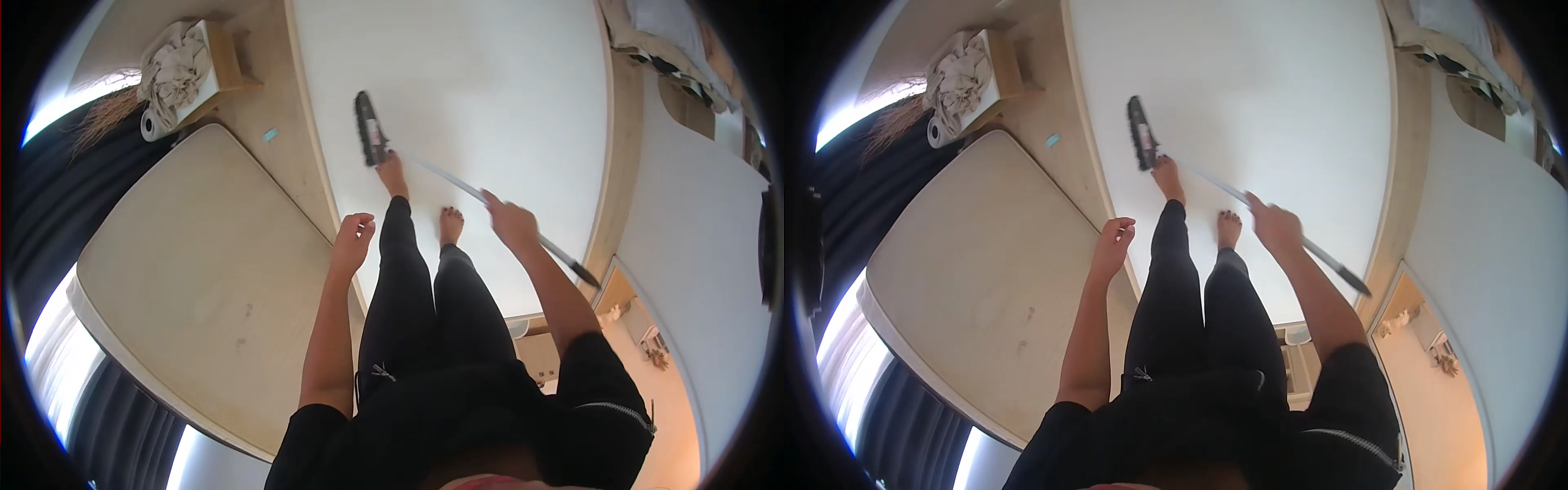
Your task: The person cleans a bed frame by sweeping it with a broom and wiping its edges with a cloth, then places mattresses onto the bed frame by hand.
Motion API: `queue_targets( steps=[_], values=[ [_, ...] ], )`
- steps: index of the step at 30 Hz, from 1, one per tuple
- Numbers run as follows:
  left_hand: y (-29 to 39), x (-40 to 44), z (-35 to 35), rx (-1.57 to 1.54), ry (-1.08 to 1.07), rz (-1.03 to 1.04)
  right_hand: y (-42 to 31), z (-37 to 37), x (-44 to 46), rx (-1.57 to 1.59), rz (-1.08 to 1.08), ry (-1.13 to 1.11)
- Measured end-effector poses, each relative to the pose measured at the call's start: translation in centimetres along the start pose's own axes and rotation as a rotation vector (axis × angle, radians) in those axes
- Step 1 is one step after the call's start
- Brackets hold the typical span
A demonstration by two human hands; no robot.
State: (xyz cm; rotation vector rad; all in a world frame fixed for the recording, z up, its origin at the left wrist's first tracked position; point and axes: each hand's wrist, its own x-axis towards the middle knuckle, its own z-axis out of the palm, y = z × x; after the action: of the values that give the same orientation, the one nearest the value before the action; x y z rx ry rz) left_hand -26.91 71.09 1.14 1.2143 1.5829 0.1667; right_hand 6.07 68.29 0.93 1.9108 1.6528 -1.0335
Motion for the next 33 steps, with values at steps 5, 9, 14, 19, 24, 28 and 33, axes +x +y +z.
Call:
queue_targets(
  steps=[5, 9, 14, 19, 24, 28, 33],
  values=[
    [-1.7, 2.7, -5.1, -0.005, -0.006, -0.046, -8.5, 1.7, 13.1, -0.101, -0.132, -0.119],
    [-3.9, 5.1, -8.9, -0.04, 0.009, -0.133, -8.8, -3.1, 18.9, -0.205, -0.14, -0.07],
    [-2.3, 9.3, -11.1, 0.048, -0.05, -0.131, -9.5, -10.3, 24.9, -0.248, -0.092, 0.047],
    [0.2, 13.9, -9.5, -0.007, -0.103, -0.084, -9.5, -13.9, 28.0, -0.133, 0.097, 0.027],
    [3.7, 17.4, -9.5, 0.08, -0.181, 0.058, 4.2, -5.4, 18.8, 0.013, 0.354, 0.137],
    [6.7, 19.7, -9.3, 0.134, -0.196, 0.17, 10.8, -0.9, 5.4, 0.029, 0.711, -0.03],
    [10.6, 20.3, -9.2, 0.112, -0.242, 0.203, 10.6, -2.9, 1.9, 0.05, 0.827, 0.032]
  ],
)
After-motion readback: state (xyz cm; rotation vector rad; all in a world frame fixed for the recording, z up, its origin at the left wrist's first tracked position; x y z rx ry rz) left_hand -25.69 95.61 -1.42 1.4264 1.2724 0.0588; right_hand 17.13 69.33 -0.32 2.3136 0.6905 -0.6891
